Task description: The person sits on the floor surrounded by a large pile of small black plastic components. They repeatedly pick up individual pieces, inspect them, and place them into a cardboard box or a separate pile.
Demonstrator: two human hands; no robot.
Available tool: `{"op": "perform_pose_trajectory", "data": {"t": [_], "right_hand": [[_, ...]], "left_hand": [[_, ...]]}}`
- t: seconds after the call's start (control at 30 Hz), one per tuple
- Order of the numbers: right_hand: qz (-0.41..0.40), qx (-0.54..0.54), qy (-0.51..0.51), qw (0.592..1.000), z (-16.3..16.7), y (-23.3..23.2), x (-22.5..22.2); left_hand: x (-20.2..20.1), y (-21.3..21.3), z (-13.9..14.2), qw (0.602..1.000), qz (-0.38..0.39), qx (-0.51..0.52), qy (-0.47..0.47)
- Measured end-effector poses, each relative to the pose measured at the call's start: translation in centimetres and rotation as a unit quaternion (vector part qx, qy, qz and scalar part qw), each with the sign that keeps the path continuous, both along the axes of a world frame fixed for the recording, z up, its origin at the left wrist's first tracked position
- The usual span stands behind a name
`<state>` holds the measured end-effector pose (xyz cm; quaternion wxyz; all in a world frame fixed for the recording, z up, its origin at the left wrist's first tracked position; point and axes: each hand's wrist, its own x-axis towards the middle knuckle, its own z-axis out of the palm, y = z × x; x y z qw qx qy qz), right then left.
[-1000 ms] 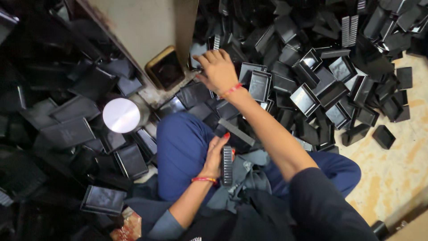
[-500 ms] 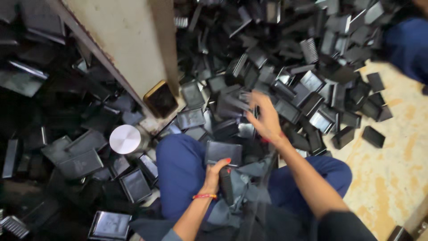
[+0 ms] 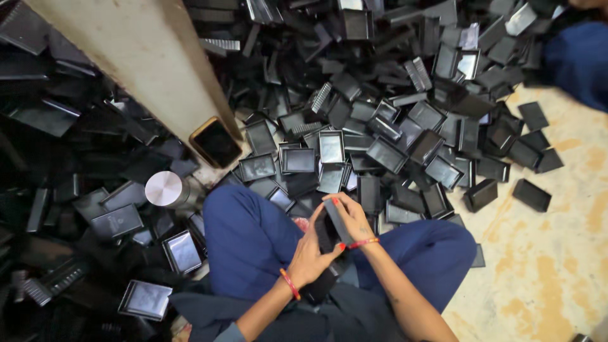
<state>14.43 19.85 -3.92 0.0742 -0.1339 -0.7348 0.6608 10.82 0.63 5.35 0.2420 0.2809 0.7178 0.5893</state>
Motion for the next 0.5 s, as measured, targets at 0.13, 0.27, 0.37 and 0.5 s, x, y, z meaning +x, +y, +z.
{"op": "perform_pose_trajectory", "data": {"t": [0.13, 0.27, 0.37, 0.5], "right_hand": [[0.047, -0.257, -0.088, 0.961, 0.0, -0.9, -0.3], [0.106, -0.141, 0.050, 0.983, 1.9, -1.3, 0.0], [0.011, -0.187, 0.046, 0.981, 4.4, -1.0, 0.2], [-0.045, -0.244, 0.078, 0.965, 7.3, -1.5, 0.2]], "left_hand": [[-1.0, 0.2, 2.7, 0.991, 0.042, -0.111, 0.068], [-2.9, -0.6, 2.8, 0.986, 0.033, -0.090, 0.140], [-4.2, -1.1, 1.0, 0.984, 0.032, -0.173, -0.027], [-4.3, -0.8, -2.4, 0.993, -0.024, -0.054, -0.105]]}}
